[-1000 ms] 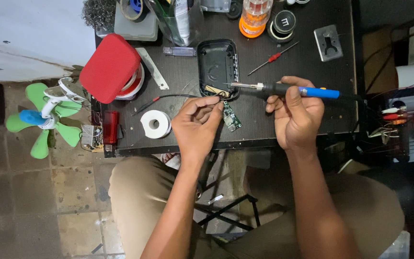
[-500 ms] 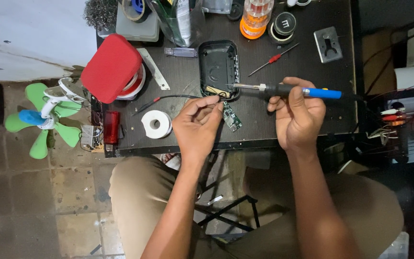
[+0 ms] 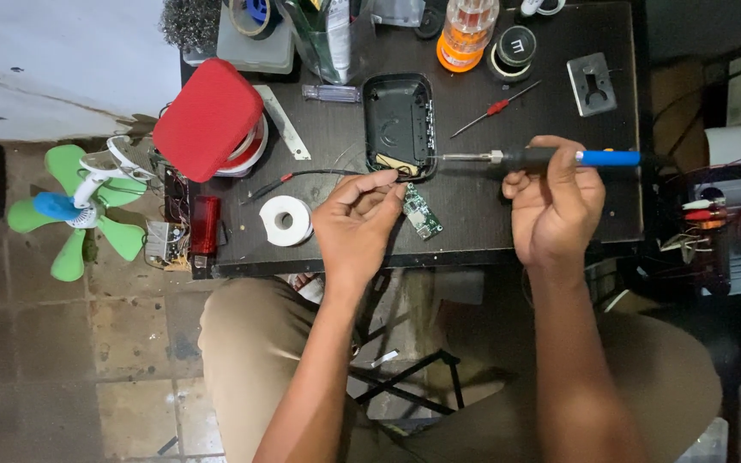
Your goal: The person solders wires to a small circuit board using a soldering iron and solder wire. They repeatedly apply solder to connection points, feed solder wire, and adjust the board position on the workbench.
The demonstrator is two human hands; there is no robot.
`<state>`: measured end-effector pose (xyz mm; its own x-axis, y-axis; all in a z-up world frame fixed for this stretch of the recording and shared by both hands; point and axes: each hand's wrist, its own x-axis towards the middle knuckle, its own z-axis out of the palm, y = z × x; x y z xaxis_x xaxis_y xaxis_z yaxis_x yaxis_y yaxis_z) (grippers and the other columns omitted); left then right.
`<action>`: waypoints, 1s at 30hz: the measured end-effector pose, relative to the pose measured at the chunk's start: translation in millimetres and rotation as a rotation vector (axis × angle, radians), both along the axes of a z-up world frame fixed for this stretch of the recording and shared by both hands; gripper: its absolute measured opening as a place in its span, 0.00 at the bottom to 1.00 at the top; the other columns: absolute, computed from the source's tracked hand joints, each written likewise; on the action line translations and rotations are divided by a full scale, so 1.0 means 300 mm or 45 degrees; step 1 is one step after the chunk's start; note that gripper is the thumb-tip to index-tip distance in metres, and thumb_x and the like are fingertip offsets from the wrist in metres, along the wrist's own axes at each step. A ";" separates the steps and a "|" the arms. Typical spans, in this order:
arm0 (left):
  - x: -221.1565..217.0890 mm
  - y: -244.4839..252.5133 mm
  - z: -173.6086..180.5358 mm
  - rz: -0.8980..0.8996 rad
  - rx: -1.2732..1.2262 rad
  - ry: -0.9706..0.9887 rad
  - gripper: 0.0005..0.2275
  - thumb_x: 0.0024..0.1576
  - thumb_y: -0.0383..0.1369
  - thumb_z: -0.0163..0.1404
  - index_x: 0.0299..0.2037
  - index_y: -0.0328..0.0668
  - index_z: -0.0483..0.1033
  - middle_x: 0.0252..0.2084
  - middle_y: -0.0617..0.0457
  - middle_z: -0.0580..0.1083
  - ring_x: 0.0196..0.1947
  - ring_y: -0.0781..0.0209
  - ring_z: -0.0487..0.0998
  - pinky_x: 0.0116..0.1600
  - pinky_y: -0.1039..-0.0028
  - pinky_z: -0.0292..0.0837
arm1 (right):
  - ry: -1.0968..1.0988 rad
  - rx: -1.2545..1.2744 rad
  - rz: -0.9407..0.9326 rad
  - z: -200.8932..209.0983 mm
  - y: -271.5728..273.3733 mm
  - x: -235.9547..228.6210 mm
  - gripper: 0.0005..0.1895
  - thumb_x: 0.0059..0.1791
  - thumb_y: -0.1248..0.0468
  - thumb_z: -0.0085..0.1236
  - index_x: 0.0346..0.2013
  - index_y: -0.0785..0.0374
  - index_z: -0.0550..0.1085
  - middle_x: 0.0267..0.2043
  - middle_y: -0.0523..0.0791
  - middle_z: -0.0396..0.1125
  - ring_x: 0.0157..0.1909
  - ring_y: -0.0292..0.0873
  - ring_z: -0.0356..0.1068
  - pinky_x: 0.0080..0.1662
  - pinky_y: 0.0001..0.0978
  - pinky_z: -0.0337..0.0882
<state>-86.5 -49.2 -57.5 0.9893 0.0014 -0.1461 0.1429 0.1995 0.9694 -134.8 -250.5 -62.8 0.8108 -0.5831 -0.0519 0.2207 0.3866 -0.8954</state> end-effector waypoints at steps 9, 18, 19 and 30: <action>0.001 0.006 -0.009 -0.010 -0.045 0.038 0.10 0.51 0.18 0.62 0.42 0.26 0.82 0.33 0.44 0.76 0.34 0.64 0.82 0.42 0.73 0.86 | 0.018 -0.081 -0.029 0.053 0.005 0.043 0.22 0.58 0.47 0.48 0.47 0.66 0.73 0.31 0.47 0.68 0.28 0.37 0.73 0.32 0.24 0.75; 0.010 0.010 -0.008 -0.030 -0.076 0.035 0.10 0.50 0.18 0.63 0.42 0.25 0.82 0.33 0.45 0.76 0.33 0.65 0.82 0.42 0.74 0.86 | -0.031 -0.209 0.061 0.049 0.010 0.101 0.23 0.59 0.46 0.46 0.43 0.65 0.71 0.28 0.46 0.65 0.25 0.37 0.70 0.29 0.24 0.72; 0.006 0.014 -0.009 -0.032 -0.077 0.041 0.10 0.50 0.18 0.63 0.42 0.25 0.82 0.33 0.45 0.76 0.33 0.65 0.82 0.42 0.74 0.86 | -0.025 -0.210 0.059 0.040 0.009 0.103 0.23 0.59 0.46 0.46 0.43 0.65 0.71 0.28 0.46 0.65 0.25 0.37 0.70 0.29 0.24 0.72; 0.015 0.040 0.027 -0.156 -0.070 0.057 0.10 0.49 0.17 0.64 0.41 0.23 0.82 0.32 0.43 0.76 0.33 0.64 0.82 0.41 0.72 0.87 | -0.045 -0.247 -0.014 0.040 0.041 0.165 0.21 0.59 0.48 0.48 0.34 0.62 0.72 0.22 0.45 0.63 0.18 0.34 0.64 0.22 0.20 0.67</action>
